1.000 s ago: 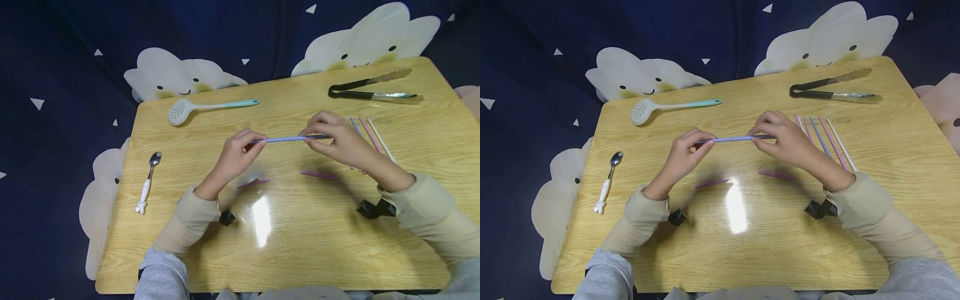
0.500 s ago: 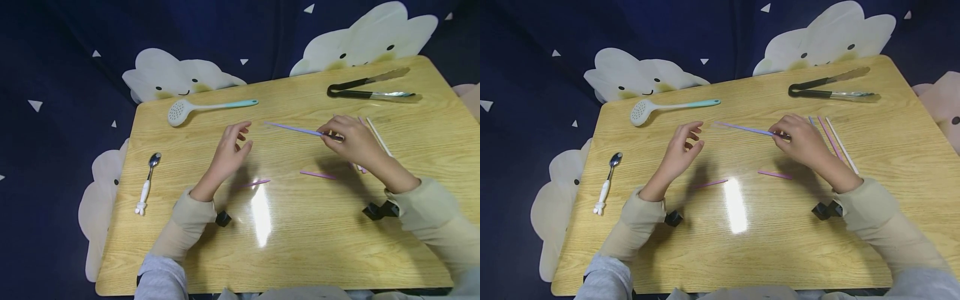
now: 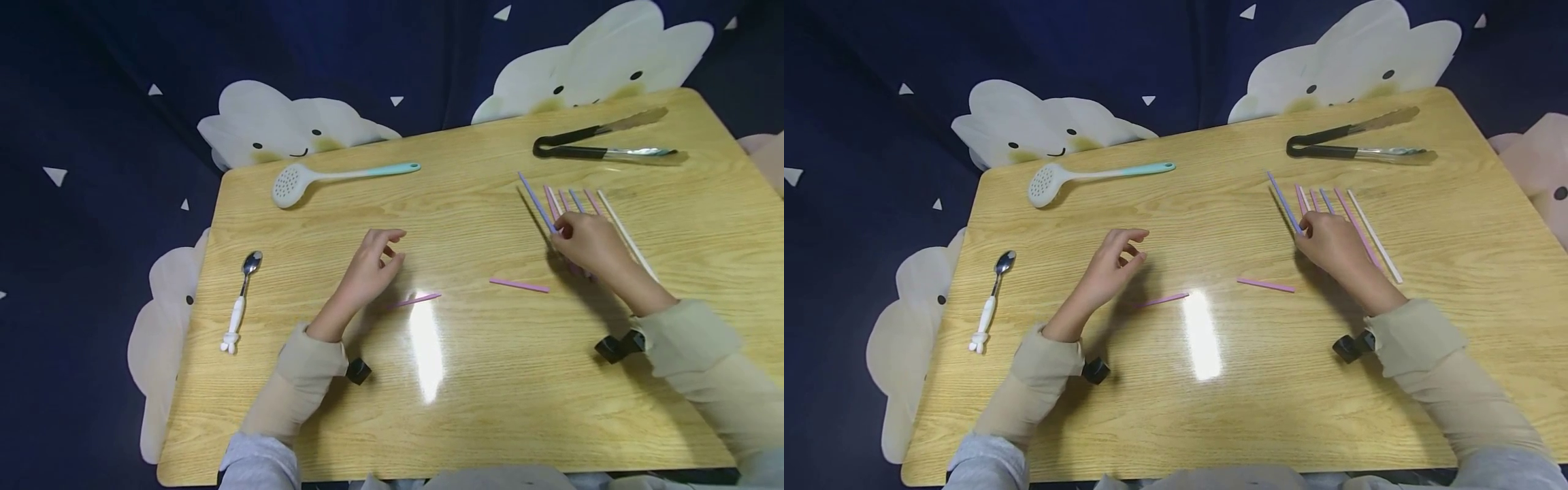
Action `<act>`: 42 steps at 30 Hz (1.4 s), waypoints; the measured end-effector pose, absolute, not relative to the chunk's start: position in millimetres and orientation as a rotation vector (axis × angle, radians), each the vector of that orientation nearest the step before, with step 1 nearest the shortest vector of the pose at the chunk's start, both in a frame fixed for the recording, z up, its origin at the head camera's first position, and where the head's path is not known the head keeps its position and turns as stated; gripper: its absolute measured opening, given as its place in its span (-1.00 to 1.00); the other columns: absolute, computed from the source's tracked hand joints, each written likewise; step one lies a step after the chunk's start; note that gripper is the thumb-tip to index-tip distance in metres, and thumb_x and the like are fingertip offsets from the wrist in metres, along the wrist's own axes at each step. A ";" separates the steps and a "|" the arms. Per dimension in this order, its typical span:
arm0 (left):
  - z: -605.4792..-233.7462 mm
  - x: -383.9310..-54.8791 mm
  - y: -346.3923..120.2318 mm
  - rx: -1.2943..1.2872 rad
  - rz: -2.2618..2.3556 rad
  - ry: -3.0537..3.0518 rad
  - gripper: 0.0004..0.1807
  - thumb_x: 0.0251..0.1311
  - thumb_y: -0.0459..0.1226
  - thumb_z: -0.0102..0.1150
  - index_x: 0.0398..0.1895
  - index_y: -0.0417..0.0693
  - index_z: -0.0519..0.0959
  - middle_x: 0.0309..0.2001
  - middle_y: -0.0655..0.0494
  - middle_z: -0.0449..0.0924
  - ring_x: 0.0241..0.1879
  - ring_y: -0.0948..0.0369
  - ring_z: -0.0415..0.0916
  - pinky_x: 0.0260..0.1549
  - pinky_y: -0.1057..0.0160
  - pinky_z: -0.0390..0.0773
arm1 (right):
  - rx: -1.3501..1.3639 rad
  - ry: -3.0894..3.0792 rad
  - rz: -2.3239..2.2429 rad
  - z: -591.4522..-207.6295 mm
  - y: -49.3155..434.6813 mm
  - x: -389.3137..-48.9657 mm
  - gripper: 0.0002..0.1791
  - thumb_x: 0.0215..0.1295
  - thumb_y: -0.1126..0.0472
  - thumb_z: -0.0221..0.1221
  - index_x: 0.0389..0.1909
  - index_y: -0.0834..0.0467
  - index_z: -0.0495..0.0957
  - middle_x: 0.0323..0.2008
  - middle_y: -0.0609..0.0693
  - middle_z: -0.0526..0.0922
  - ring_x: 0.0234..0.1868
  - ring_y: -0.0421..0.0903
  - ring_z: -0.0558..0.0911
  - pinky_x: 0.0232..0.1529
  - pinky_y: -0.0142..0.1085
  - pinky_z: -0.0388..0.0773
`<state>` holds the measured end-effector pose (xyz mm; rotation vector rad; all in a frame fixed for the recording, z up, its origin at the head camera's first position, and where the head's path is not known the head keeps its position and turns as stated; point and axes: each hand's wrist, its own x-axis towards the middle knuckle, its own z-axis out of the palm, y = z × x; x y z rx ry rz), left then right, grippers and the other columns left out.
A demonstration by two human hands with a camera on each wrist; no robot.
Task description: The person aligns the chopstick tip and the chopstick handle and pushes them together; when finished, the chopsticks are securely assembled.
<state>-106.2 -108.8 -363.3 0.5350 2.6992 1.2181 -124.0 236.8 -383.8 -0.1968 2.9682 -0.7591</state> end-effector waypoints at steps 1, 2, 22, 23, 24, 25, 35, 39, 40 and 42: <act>-364.9 -105.9 -109.5 0.526 1.213 2.699 -0.61 0.23 -0.30 -0.03 0.14 -0.12 0.34 -0.01 -0.05 0.32 -0.17 0.14 0.39 -0.31 0.26 0.42 | -0.183 2.956 -0.753 -386.2 237.9 -124.8 -0.76 0.12 0.26 0.05 -0.32 0.39 0.48 -0.53 0.19 0.55 -0.70 -0.06 0.47 -0.59 -0.14 0.43; -366.4 -105.6 -110.0 0.520 1.205 2.698 -0.61 0.23 -0.29 -0.03 0.14 -0.12 0.34 -0.01 -0.04 0.32 -0.18 0.14 0.39 -0.31 0.26 0.42 | -0.172 2.945 -0.752 -388.6 238.9 -125.7 -0.77 0.11 0.26 0.05 -0.33 0.39 0.47 -0.53 0.19 0.55 -0.74 -0.08 0.46 -0.61 -0.15 0.42; -378.0 -104.0 -118.1 0.592 1.019 2.608 -0.71 0.27 -0.27 -0.07 0.02 -0.14 0.46 -0.11 0.07 0.43 -0.21 0.19 0.38 -0.29 0.24 0.42 | -0.287 2.991 -0.497 -408.4 235.0 -124.3 -0.83 0.05 0.35 0.02 -0.62 0.28 0.25 -0.70 0.10 0.32 -0.65 0.01 0.31 -0.70 -0.17 0.22; -378.0 -103.7 -118.4 0.595 0.997 2.596 -0.71 0.28 -0.26 -0.08 0.01 -0.14 0.46 -0.11 0.08 0.44 -0.21 0.19 0.38 -0.29 0.25 0.43 | -0.298 2.993 -0.492 -408.9 234.1 -123.8 -0.84 0.05 0.36 0.02 -0.62 0.29 0.25 -0.70 0.12 0.33 -0.65 0.02 0.31 -0.69 -0.16 0.24; -378.4 -103.4 -118.4 0.601 0.978 2.585 -0.71 0.28 -0.26 -0.08 0.00 -0.15 0.47 -0.12 0.09 0.44 -0.21 0.19 0.39 -0.29 0.25 0.43 | -0.310 2.998 -0.485 -409.3 233.1 -123.7 -0.84 0.04 0.37 0.02 -0.61 0.31 0.26 -0.69 0.14 0.34 -0.65 0.03 0.33 -0.69 -0.13 0.25; -378.9 -103.1 -118.5 0.607 0.954 2.576 -0.72 0.28 -0.26 -0.09 -0.01 -0.15 0.47 -0.13 0.10 0.45 -0.22 0.20 0.39 -0.29 0.26 0.43 | -0.315 3.007 -0.483 -409.6 232.1 -123.4 -0.86 0.03 0.38 0.01 -0.61 0.32 0.26 -0.68 0.17 0.35 -0.65 0.04 0.34 -0.69 -0.10 0.27; -394.0 -94.4 -113.0 0.829 0.687 2.602 -0.77 0.19 -0.30 0.04 -0.09 -0.15 0.50 -0.33 0.12 0.50 -0.36 0.25 0.41 -0.33 0.29 0.43 | -0.637 2.920 -0.495 -400.9 212.5 -115.2 -0.87 0.17 0.21 0.13 -0.39 0.22 0.53 -0.48 0.02 0.47 -0.54 -0.12 0.43 -0.61 -0.25 0.37; -403.2 -90.0 -111.3 0.954 0.614 2.657 -0.77 0.13 -0.28 0.10 -0.13 -0.14 0.52 -0.34 0.10 0.49 -0.33 0.22 0.41 -0.31 0.27 0.43 | -0.857 2.811 -0.522 -400.5 204.4 -107.7 -0.90 0.10 0.15 0.21 -0.47 0.10 0.52 -0.53 -0.10 0.43 -0.56 -0.22 0.35 -0.61 -0.36 0.30; -404.9 -89.1 -111.2 0.981 0.598 2.676 -0.77 0.11 -0.28 0.12 -0.15 -0.13 0.53 -0.35 0.09 0.48 -0.34 0.21 0.41 -0.32 0.26 0.43 | -0.895 2.793 -0.519 -400.7 203.0 -106.0 -0.88 0.08 0.14 0.23 -0.46 0.08 0.52 -0.53 -0.12 0.41 -0.56 -0.23 0.34 -0.61 -0.37 0.28; -408.1 -88.0 -111.1 1.017 0.568 2.711 -0.79 0.06 -0.27 0.17 -0.22 -0.12 0.54 -0.38 0.09 0.46 -0.36 0.20 0.38 -0.34 0.26 0.42 | -0.935 2.767 -0.500 -400.9 200.9 -102.8 -0.84 0.03 0.12 0.27 -0.45 0.08 0.51 -0.54 -0.13 0.38 -0.56 -0.24 0.30 -0.62 -0.38 0.24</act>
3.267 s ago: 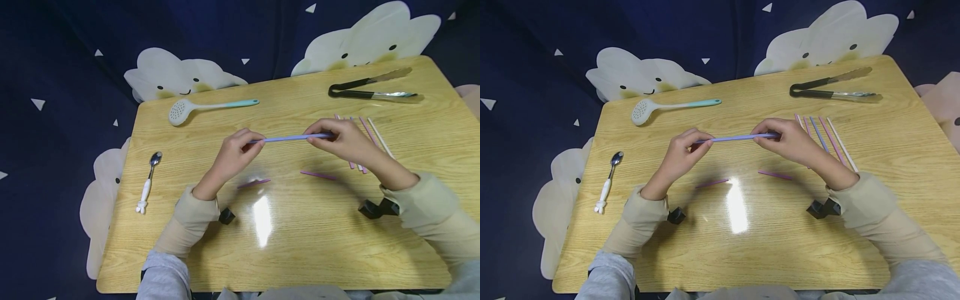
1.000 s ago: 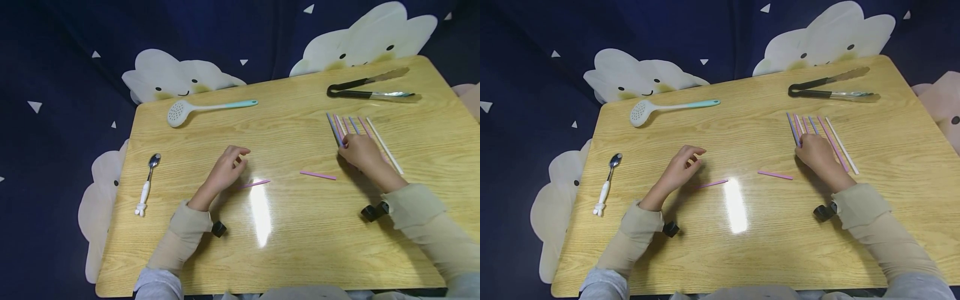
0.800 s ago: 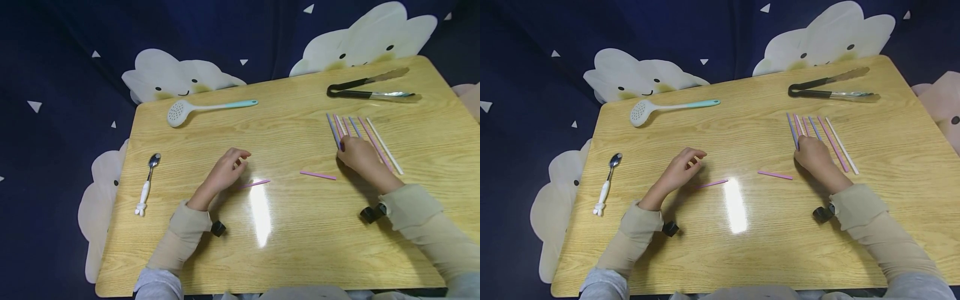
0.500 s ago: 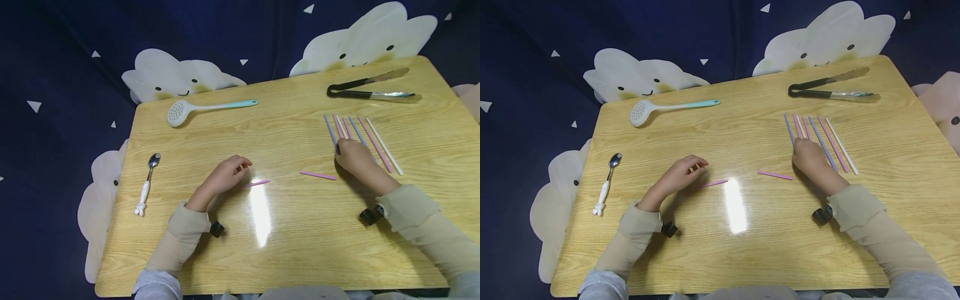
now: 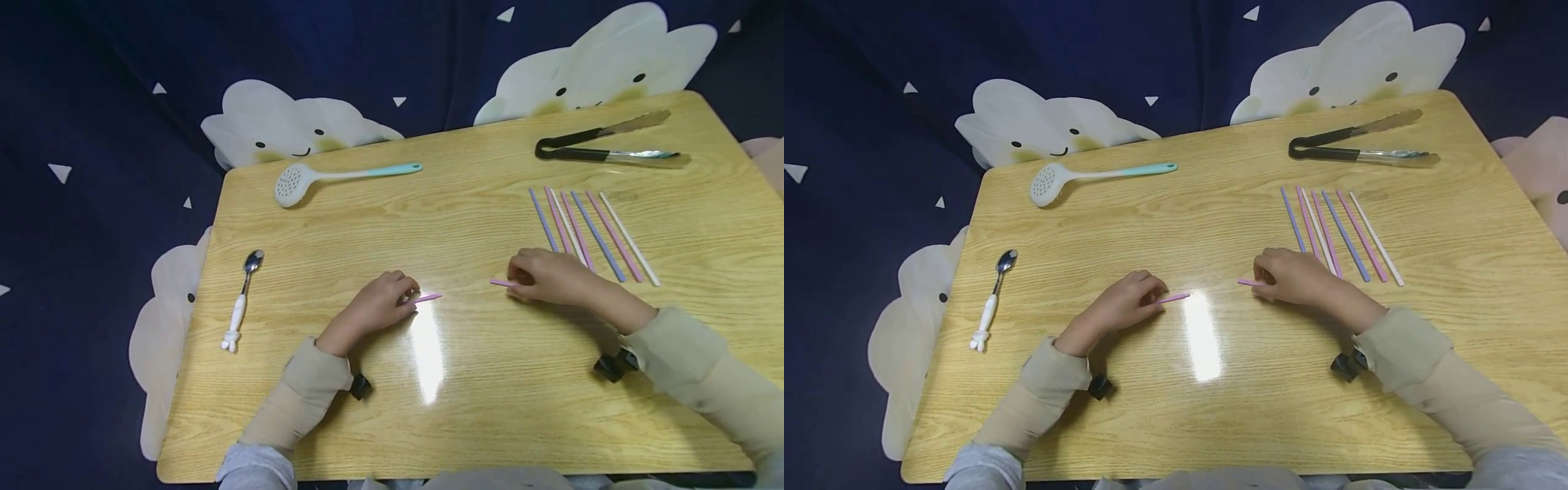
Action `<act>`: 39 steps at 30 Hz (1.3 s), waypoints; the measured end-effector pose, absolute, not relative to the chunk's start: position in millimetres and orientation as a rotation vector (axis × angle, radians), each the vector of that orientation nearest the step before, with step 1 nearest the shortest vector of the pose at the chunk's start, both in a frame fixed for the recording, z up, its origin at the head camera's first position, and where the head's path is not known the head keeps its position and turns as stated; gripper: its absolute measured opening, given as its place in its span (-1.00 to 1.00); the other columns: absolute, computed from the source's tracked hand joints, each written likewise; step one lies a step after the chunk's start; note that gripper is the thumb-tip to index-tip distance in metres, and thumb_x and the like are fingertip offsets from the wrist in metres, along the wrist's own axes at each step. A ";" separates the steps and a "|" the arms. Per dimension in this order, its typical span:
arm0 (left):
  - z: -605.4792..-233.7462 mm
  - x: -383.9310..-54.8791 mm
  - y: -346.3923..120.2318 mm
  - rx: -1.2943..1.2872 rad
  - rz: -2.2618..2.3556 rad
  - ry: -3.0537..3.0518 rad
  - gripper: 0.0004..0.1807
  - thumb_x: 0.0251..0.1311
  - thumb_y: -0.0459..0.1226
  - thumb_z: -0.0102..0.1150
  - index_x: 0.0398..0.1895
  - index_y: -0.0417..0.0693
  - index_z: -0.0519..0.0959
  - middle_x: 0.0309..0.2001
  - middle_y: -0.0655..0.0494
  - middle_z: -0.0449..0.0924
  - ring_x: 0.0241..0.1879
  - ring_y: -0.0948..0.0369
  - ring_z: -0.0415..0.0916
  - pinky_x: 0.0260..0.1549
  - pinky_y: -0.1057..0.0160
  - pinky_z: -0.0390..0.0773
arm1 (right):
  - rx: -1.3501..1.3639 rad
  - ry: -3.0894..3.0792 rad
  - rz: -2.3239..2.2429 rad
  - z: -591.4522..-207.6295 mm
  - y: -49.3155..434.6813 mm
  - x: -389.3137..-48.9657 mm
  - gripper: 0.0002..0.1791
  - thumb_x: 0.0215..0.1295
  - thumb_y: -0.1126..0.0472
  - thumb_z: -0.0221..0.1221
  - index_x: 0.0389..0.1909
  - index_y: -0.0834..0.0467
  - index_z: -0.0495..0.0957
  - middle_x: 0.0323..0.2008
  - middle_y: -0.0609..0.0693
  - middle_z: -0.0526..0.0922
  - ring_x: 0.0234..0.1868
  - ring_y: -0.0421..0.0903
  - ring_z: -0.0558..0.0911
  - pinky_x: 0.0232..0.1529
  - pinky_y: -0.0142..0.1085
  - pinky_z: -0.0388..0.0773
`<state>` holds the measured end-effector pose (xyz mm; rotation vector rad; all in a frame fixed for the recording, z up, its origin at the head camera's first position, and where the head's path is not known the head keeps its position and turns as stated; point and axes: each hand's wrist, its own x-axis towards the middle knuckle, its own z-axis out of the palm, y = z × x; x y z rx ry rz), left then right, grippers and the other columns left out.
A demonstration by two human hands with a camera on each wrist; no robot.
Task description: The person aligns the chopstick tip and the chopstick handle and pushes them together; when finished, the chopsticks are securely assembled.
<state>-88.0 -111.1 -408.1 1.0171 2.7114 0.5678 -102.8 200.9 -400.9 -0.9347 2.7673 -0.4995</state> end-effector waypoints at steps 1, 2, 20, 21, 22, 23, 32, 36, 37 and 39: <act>-409.4 -87.5 -111.0 1.027 0.556 2.725 -0.80 0.04 -0.26 0.19 -0.25 -0.11 0.55 -0.39 0.10 0.45 -0.38 0.20 0.37 -0.36 0.26 0.41 | -0.945 2.759 -0.486 -401.3 200.2 -101.5 -0.82 0.01 0.11 0.28 -0.44 0.08 0.50 -0.55 -0.13 0.36 -0.56 -0.23 0.28 -0.62 -0.38 0.22; -410.2 -87.0 -111.0 1.027 0.546 2.737 -0.82 0.01 -0.26 0.21 -0.29 -0.10 0.55 -0.41 0.11 0.42 -0.40 0.21 0.34 -0.35 0.26 0.40 | -0.953 2.753 -0.476 -401.7 199.6 -100.3 -0.80 -0.01 0.11 0.29 -0.44 0.09 0.49 -0.55 -0.12 0.35 -0.56 -0.23 0.27 -0.62 -0.38 0.21; -413.4 -85.0 -104.2 0.973 0.406 2.884 -0.92 0.11 -0.30 0.12 -0.48 -0.11 0.50 -0.53 0.13 0.38 -0.54 0.24 0.34 -0.58 0.34 0.38 | -0.911 2.789 -0.476 -409.7 199.1 -101.4 -0.91 0.08 0.30 0.18 -0.48 0.09 0.46 -0.57 -0.12 0.41 -0.57 -0.20 0.33 -0.61 -0.34 0.27; -410.6 -85.7 -104.5 0.925 0.432 2.865 -0.93 0.11 -0.31 0.10 -0.47 -0.10 0.49 -0.53 0.14 0.37 -0.55 0.25 0.32 -0.58 0.35 0.37 | -0.881 2.779 -0.496 -407.7 199.3 -102.3 -0.93 0.09 0.28 0.17 -0.47 0.09 0.46 -0.57 -0.12 0.41 -0.57 -0.20 0.33 -0.61 -0.34 0.27; -407.6 -86.7 -104.9 0.874 0.461 2.848 -0.94 0.12 -0.30 0.09 -0.46 -0.10 0.49 -0.54 0.16 0.37 -0.56 0.26 0.31 -0.59 0.35 0.35 | -0.855 2.772 -0.519 -405.5 199.7 -103.2 -0.94 0.11 0.26 0.16 -0.47 0.09 0.47 -0.58 -0.12 0.41 -0.57 -0.19 0.33 -0.61 -0.34 0.27; -404.1 -87.5 -105.4 0.823 0.491 2.830 -0.94 0.13 -0.30 0.07 -0.44 -0.10 0.49 -0.55 0.17 0.37 -0.58 0.28 0.29 -0.60 0.37 0.34 | -0.838 2.766 -0.539 -402.9 199.9 -104.3 -0.95 0.13 0.25 0.16 -0.46 0.10 0.47 -0.58 -0.12 0.41 -0.57 -0.19 0.33 -0.61 -0.34 0.27; -374.5 -96.4 -111.6 0.716 0.767 2.811 -0.95 0.17 -0.30 0.02 -0.36 -0.09 0.44 -0.53 0.16 0.46 -0.60 0.29 0.29 -0.61 0.38 0.31 | -0.849 2.782 -0.810 -371.1 202.2 -113.7 -0.96 0.17 0.34 0.12 -0.35 0.19 0.47 -0.55 -0.08 0.44 -0.55 -0.19 0.33 -0.58 -0.34 0.30; -361.0 -100.3 -113.0 0.708 0.928 2.794 -0.92 0.24 -0.29 -0.05 -0.31 -0.11 0.42 -0.54 0.15 0.40 -0.59 0.27 0.26 -0.62 0.37 0.29 | -0.857 2.808 -0.913 -357.1 203.2 -115.3 -0.94 0.20 0.32 0.11 -0.30 0.17 0.47 -0.46 -0.07 0.49 -0.46 -0.20 0.40 -0.49 -0.31 0.38; -357.6 -100.9 -113.2 0.719 0.965 2.790 -0.91 0.25 -0.29 -0.07 -0.29 -0.12 0.40 -0.55 0.14 0.39 -0.59 0.27 0.25 -0.63 0.36 0.29 | -0.859 2.812 -0.938 -353.8 203.3 -115.6 -0.93 0.20 0.32 0.11 -0.30 0.16 0.47 -0.43 -0.06 0.50 -0.44 -0.20 0.41 -0.46 -0.30 0.38; -351.4 -102.1 -113.0 0.747 1.031 2.794 -0.90 0.28 -0.30 -0.11 -0.26 -0.14 0.38 -0.54 0.13 0.38 -0.59 0.26 0.25 -0.62 0.35 0.29 | -0.875 2.820 -0.992 -347.7 202.8 -116.3 -0.92 0.19 0.34 0.11 -0.29 0.16 0.47 -0.40 -0.06 0.50 -0.40 -0.21 0.41 -0.42 -0.31 0.39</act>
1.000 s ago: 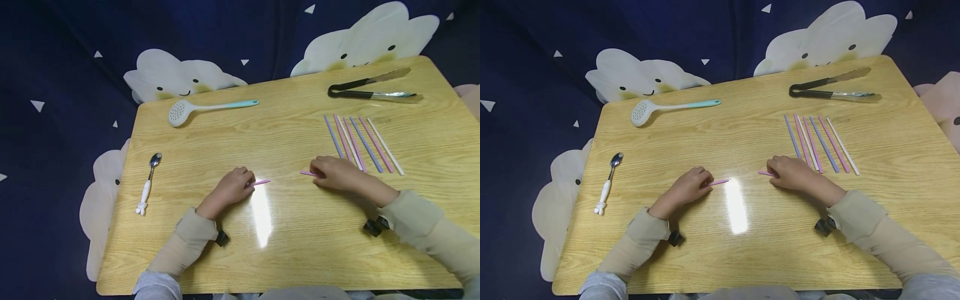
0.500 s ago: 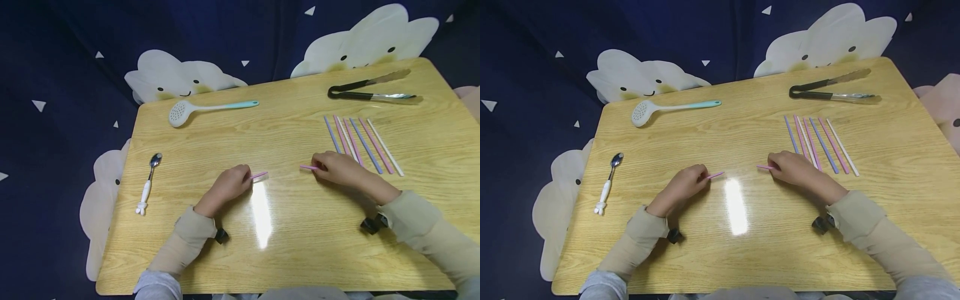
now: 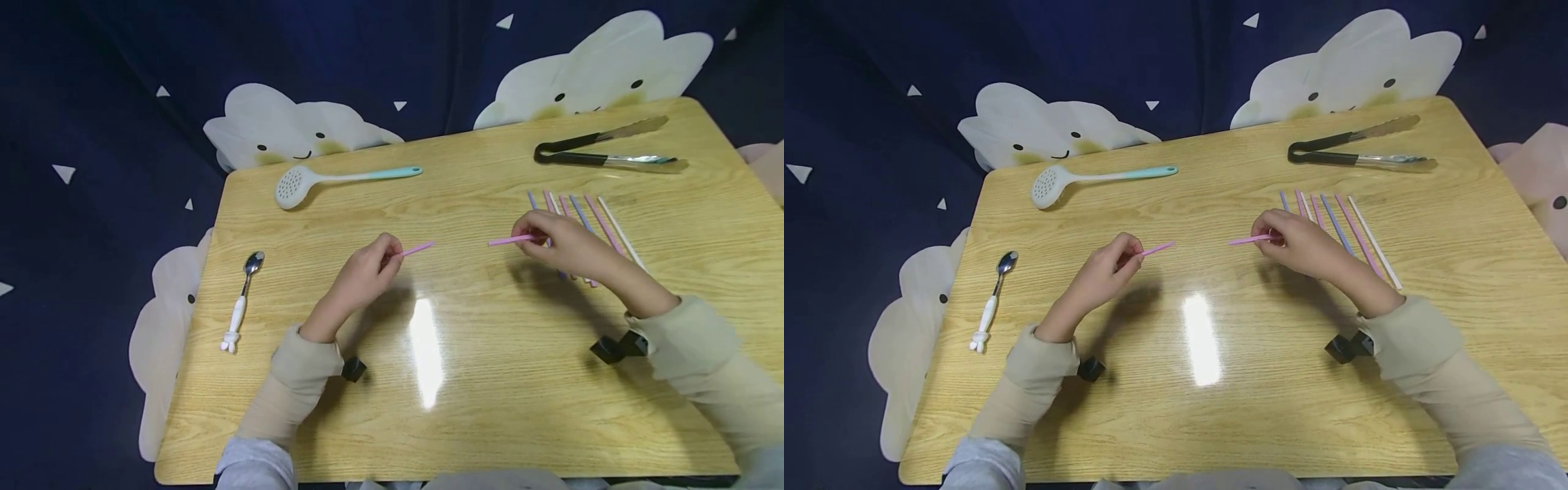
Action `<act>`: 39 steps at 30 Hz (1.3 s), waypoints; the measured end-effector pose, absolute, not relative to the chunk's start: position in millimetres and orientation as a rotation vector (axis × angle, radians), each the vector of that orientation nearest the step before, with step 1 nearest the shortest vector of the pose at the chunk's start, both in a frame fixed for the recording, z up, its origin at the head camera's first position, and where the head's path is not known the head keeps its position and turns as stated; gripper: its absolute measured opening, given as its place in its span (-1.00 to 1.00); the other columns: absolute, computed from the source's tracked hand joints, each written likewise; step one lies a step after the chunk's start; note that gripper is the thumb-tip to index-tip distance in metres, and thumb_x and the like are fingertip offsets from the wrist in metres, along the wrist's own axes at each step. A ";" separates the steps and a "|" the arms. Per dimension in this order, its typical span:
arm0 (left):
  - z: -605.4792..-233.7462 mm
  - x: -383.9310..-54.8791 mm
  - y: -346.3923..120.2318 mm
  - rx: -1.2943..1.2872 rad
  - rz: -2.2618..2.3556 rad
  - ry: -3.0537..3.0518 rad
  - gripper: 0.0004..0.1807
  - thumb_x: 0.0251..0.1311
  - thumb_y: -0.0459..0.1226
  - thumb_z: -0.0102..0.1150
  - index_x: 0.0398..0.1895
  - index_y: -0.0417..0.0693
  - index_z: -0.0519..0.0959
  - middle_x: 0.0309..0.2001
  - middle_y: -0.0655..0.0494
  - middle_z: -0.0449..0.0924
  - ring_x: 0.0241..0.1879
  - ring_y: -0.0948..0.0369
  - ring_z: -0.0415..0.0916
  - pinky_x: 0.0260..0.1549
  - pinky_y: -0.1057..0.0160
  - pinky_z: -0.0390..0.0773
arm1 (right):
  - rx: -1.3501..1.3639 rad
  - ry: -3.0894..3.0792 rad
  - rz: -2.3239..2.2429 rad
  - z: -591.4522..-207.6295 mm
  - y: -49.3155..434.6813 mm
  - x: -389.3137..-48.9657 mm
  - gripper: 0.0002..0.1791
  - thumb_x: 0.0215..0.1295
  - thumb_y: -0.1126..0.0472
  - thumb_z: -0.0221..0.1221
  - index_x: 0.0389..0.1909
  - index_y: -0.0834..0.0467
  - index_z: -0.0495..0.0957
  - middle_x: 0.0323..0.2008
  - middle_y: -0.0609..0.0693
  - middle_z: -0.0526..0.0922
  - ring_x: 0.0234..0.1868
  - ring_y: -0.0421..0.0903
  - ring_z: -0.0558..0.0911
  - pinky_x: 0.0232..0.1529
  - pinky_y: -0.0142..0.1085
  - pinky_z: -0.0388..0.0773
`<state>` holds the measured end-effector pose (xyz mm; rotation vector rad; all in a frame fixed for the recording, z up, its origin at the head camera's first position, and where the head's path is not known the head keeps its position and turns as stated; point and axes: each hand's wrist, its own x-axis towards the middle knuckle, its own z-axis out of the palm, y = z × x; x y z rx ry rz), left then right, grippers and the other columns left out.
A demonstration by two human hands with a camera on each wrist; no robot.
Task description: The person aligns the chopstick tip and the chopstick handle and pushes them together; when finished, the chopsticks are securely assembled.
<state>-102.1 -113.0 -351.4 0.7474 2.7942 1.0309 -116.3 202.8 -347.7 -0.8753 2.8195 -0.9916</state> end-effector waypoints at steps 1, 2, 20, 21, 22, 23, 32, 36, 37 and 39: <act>-348.4 -102.5 -112.5 0.766 1.058 2.799 -0.90 0.29 -0.30 -0.13 -0.24 -0.15 0.36 -0.53 0.12 0.37 -0.59 0.26 0.24 -0.61 0.34 0.29 | -0.886 2.820 -1.016 -345.1 202.5 -116.6 -0.91 0.19 0.35 0.11 -0.28 0.16 0.47 -0.39 -0.05 0.50 -0.40 -0.21 0.40 -0.41 -0.32 0.38; -345.5 -102.8 -112.0 0.787 1.080 2.807 -0.90 0.29 -0.31 -0.15 -0.23 -0.16 0.35 -0.54 0.11 0.36 -0.59 0.25 0.24 -0.61 0.33 0.28 | -0.892 2.814 -1.048 -342.7 202.0 -116.9 -0.90 0.19 0.36 0.11 -0.28 0.16 0.47 -0.39 -0.05 0.50 -0.40 -0.22 0.40 -0.42 -0.35 0.37; -316.2 -106.0 -96.3 1.022 1.354 2.891 -0.86 0.21 -0.34 0.02 -0.26 -0.20 0.55 -0.44 0.07 0.47 -0.54 0.29 0.31 -0.57 0.39 0.35 | -0.975 2.848 -1.313 -310.8 189.9 -113.6 -0.78 0.05 0.46 0.20 -0.29 0.16 0.56 -0.42 -0.08 0.53 -0.48 -0.34 0.45 -0.47 -0.56 0.37; -315.5 -105.7 -95.7 1.031 1.369 2.892 -0.86 0.20 -0.34 0.03 -0.27 -0.20 0.56 -0.44 0.07 0.48 -0.54 0.29 0.32 -0.57 0.39 0.36 | -0.970 2.847 -1.320 -309.8 189.5 -113.3 -0.78 0.04 0.47 0.20 -0.28 0.16 0.57 -0.41 -0.08 0.54 -0.46 -0.36 0.46 -0.45 -0.58 0.38; -315.0 -105.5 -95.0 1.043 1.381 2.895 -0.86 0.19 -0.34 0.05 -0.27 -0.20 0.57 -0.44 0.07 0.49 -0.54 0.30 0.32 -0.57 0.40 0.36 | -0.967 2.846 -1.324 -309.0 189.1 -112.9 -0.77 0.03 0.47 0.21 -0.28 0.15 0.58 -0.40 -0.08 0.55 -0.45 -0.37 0.47 -0.44 -0.59 0.39; -314.5 -105.2 -94.3 1.053 1.393 2.894 -0.87 0.18 -0.35 0.06 -0.28 -0.20 0.58 -0.44 0.07 0.50 -0.54 0.30 0.32 -0.58 0.40 0.36 | -0.969 2.850 -1.321 -308.5 188.8 -112.6 -0.76 0.02 0.47 0.21 -0.28 0.15 0.58 -0.40 -0.08 0.55 -0.43 -0.38 0.47 -0.42 -0.61 0.40; -313.9 -105.3 -88.7 1.090 1.407 2.884 -0.85 0.15 -0.35 0.10 -0.27 -0.19 0.62 -0.48 0.10 0.48 -0.58 0.33 0.27 -0.63 0.42 0.32 | -0.971 2.880 -1.314 -305.2 186.2 -112.1 -0.77 -0.01 0.48 0.23 -0.32 0.16 0.61 -0.43 -0.09 0.55 -0.43 -0.42 0.46 -0.41 -0.65 0.38; -313.2 -106.0 -87.3 1.097 1.422 2.876 -0.85 0.15 -0.35 0.10 -0.27 -0.20 0.62 -0.50 0.09 0.47 -0.59 0.32 0.27 -0.64 0.42 0.32 | -0.957 2.883 -1.333 -303.7 185.0 -112.8 -0.77 -0.01 0.47 0.24 -0.33 0.15 0.62 -0.45 -0.11 0.54 -0.45 -0.41 0.45 -0.43 -0.64 0.37; -313.0 -106.0 -87.0 1.097 1.426 2.875 -0.85 0.15 -0.35 0.10 -0.27 -0.21 0.62 -0.50 0.09 0.47 -0.59 0.32 0.27 -0.64 0.42 0.32 | -0.953 2.879 -1.341 -303.2 184.7 -112.9 -0.77 -0.01 0.47 0.24 -0.33 0.15 0.62 -0.46 -0.11 0.54 -0.45 -0.41 0.46 -0.43 -0.64 0.38; -312.4 -106.2 -86.5 1.098 1.433 2.875 -0.85 0.15 -0.36 0.10 -0.27 -0.21 0.62 -0.51 0.09 0.46 -0.60 0.32 0.27 -0.64 0.42 0.32 | -0.941 2.872 -1.352 -302.5 183.9 -113.0 -0.78 0.00 0.47 0.23 -0.32 0.15 0.62 -0.45 -0.13 0.54 -0.44 -0.41 0.46 -0.42 -0.64 0.38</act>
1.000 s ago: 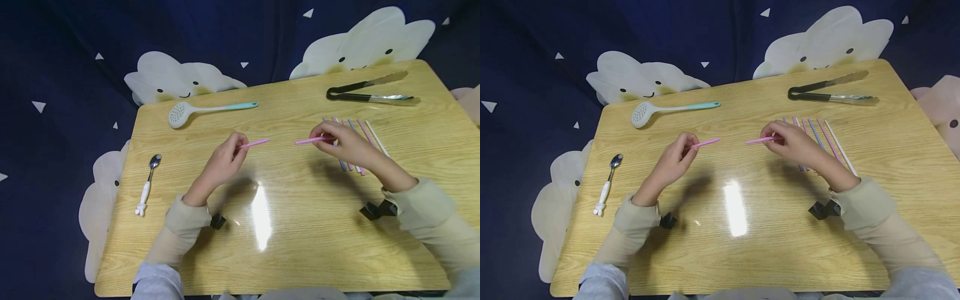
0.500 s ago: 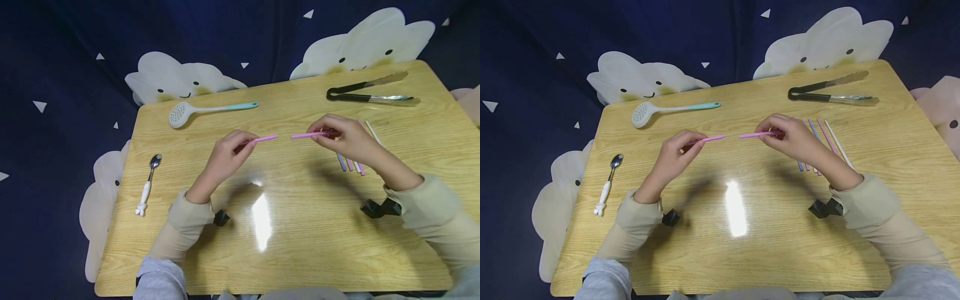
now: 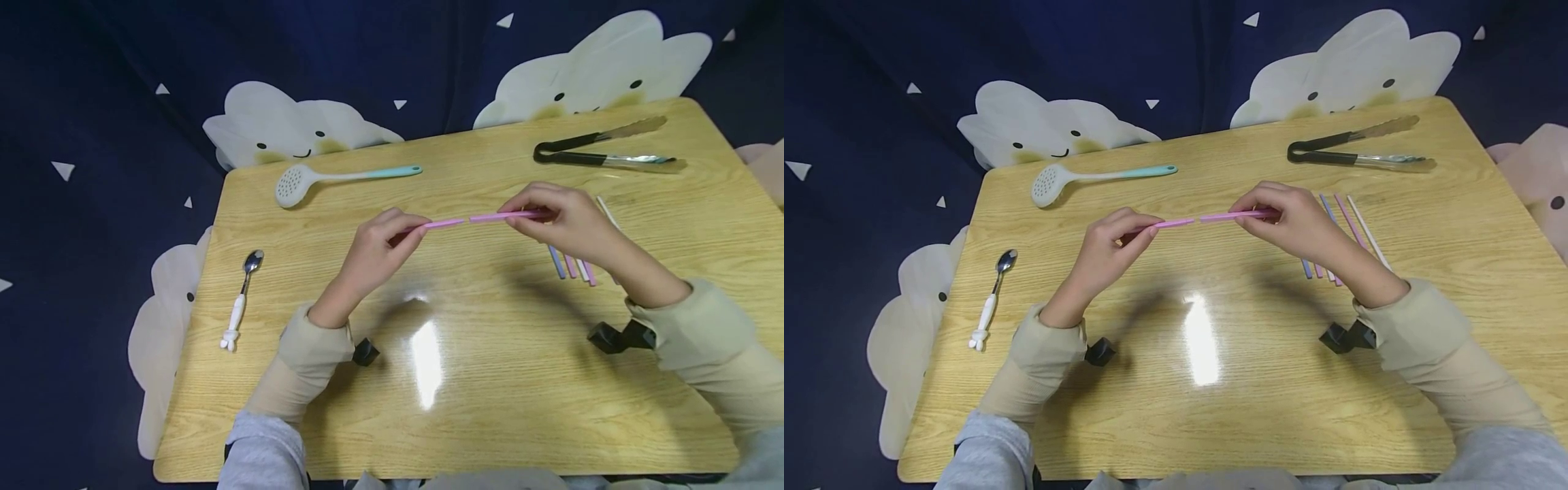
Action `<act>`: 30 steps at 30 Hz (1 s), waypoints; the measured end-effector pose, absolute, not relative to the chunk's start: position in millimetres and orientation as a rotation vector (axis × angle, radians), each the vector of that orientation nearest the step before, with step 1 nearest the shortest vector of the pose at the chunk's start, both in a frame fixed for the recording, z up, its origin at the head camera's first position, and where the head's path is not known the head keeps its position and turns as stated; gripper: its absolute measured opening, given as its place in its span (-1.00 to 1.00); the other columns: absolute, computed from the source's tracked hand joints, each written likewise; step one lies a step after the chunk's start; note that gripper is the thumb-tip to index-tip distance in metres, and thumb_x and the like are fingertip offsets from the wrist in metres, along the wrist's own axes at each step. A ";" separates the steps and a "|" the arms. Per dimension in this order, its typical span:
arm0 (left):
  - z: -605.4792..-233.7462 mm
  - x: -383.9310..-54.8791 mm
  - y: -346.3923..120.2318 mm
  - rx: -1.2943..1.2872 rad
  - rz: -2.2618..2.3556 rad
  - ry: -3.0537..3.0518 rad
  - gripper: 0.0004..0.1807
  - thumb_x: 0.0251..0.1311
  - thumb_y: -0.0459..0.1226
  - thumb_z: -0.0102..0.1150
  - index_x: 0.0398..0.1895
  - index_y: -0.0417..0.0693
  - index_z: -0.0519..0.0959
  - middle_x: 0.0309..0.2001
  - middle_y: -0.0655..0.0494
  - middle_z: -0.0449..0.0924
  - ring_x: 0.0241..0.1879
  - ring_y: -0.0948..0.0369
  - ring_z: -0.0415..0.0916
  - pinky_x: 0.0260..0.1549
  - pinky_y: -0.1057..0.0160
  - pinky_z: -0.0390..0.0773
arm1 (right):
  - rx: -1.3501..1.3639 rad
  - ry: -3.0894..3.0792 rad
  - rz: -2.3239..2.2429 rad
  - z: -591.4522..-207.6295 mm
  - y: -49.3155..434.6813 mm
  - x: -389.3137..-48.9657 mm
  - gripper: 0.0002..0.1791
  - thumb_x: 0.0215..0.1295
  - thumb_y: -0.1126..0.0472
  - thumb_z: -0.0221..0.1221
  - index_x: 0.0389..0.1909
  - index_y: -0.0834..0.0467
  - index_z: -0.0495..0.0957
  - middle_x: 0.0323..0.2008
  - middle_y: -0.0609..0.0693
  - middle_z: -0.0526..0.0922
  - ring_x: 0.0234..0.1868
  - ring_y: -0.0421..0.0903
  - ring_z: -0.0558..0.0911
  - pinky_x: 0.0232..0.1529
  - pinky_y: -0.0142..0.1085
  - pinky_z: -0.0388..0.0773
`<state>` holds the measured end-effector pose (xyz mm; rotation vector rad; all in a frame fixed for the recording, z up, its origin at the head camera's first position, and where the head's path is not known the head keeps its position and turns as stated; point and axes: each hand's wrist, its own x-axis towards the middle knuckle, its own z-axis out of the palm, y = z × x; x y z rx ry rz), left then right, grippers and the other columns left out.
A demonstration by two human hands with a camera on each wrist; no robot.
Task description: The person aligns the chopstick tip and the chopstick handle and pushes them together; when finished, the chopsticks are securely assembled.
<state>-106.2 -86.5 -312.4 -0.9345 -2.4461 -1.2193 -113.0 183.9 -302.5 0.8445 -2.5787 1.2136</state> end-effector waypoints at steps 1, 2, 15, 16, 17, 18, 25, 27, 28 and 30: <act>-312.3 -106.4 -86.3 -0.932 -1.219 -2.446 -0.85 0.15 -0.36 0.10 -0.27 -0.21 0.63 -0.51 0.09 0.46 -0.59 0.32 0.27 -0.64 0.42 0.31 | 0.840 -2.581 1.222 -302.2 183.6 -112.9 -0.78 0.00 0.46 0.23 -0.32 0.15 0.62 -0.45 -0.13 0.53 -0.44 -0.41 0.47 -0.42 -0.64 0.38; -312.0 -106.6 -86.0 -0.931 -1.218 -2.445 -0.85 0.15 -0.36 0.10 -0.28 -0.21 0.63 -0.52 0.09 0.46 -0.59 0.32 0.27 -0.63 0.42 0.32 | 0.836 -2.585 1.228 -302.2 183.3 -113.0 -0.78 0.00 0.46 0.23 -0.32 0.15 0.62 -0.45 -0.14 0.53 -0.43 -0.42 0.47 -0.41 -0.64 0.39; -311.1 -107.6 -82.3 -0.938 -1.227 -2.429 -0.86 0.14 -0.37 0.11 -0.29 -0.23 0.63 -0.52 0.09 0.47 -0.59 0.32 0.28 -0.63 0.43 0.32 | 0.846 -2.583 1.248 -299.4 180.4 -112.8 -0.83 0.05 0.43 0.21 -0.33 0.17 0.61 -0.44 -0.15 0.54 -0.43 -0.39 0.48 -0.40 -0.63 0.39; -311.3 -107.5 -82.3 -0.938 -1.225 -2.430 -0.86 0.14 -0.37 0.10 -0.30 -0.23 0.63 -0.52 0.09 0.47 -0.59 0.32 0.28 -0.63 0.43 0.32 | 0.849 -2.582 1.246 -299.2 180.0 -112.9 -0.84 0.05 0.43 0.21 -0.33 0.17 0.61 -0.44 -0.16 0.53 -0.43 -0.39 0.48 -0.40 -0.63 0.40; -311.3 -107.4 -82.2 -0.938 -1.226 -2.431 -0.86 0.14 -0.37 0.10 -0.30 -0.23 0.63 -0.52 0.09 0.47 -0.59 0.32 0.28 -0.63 0.43 0.32 | 0.853 -2.581 1.245 -299.2 179.7 -113.0 -0.84 0.05 0.43 0.21 -0.34 0.17 0.61 -0.44 -0.15 0.53 -0.43 -0.39 0.48 -0.40 -0.63 0.40; -311.3 -107.3 -82.1 -0.937 -1.225 -2.437 -0.86 0.14 -0.37 0.10 -0.30 -0.23 0.63 -0.53 0.09 0.46 -0.59 0.32 0.28 -0.63 0.43 0.32 | 0.857 -2.579 1.243 -299.0 179.2 -112.9 -0.85 0.05 0.43 0.21 -0.34 0.17 0.61 -0.45 -0.16 0.53 -0.43 -0.39 0.48 -0.40 -0.63 0.41; -309.2 -106.4 -81.1 -0.937 -1.212 -2.459 -0.87 0.12 -0.37 0.13 -0.31 -0.23 0.64 -0.54 0.08 0.46 -0.60 0.31 0.28 -0.64 0.42 0.31 | 0.845 -2.578 1.247 -298.3 175.4 -110.7 -0.81 0.02 0.44 0.23 -0.35 0.13 0.62 -0.44 -0.14 0.54 -0.44 -0.40 0.46 -0.41 -0.64 0.38; -309.0 -106.1 -80.8 -0.938 -1.217 -2.457 -0.86 0.13 -0.37 0.13 -0.31 -0.24 0.63 -0.54 0.08 0.46 -0.60 0.31 0.27 -0.64 0.42 0.30 | 0.847 -2.568 1.267 -298.5 174.5 -110.1 -0.81 0.02 0.45 0.23 -0.35 0.14 0.62 -0.43 -0.12 0.54 -0.44 -0.39 0.46 -0.41 -0.64 0.38; -308.9 -105.9 -80.6 -0.940 -1.222 -2.453 -0.87 0.12 -0.37 0.13 -0.31 -0.24 0.63 -0.54 0.08 0.47 -0.61 0.30 0.27 -0.65 0.42 0.30 | 0.849 -2.562 1.277 -298.7 174.2 -109.6 -0.81 0.02 0.45 0.23 -0.35 0.15 0.62 -0.43 -0.12 0.54 -0.43 -0.39 0.46 -0.41 -0.63 0.38; -309.7 -106.0 -80.4 -0.943 -1.235 -2.445 -0.87 0.12 -0.38 0.13 -0.31 -0.24 0.63 -0.53 0.07 0.47 -0.61 0.30 0.26 -0.65 0.42 0.28 | 0.862 -2.549 1.291 -299.4 173.6 -108.9 -0.81 0.01 0.47 0.22 -0.35 0.17 0.61 -0.43 -0.12 0.54 -0.43 -0.38 0.46 -0.42 -0.63 0.39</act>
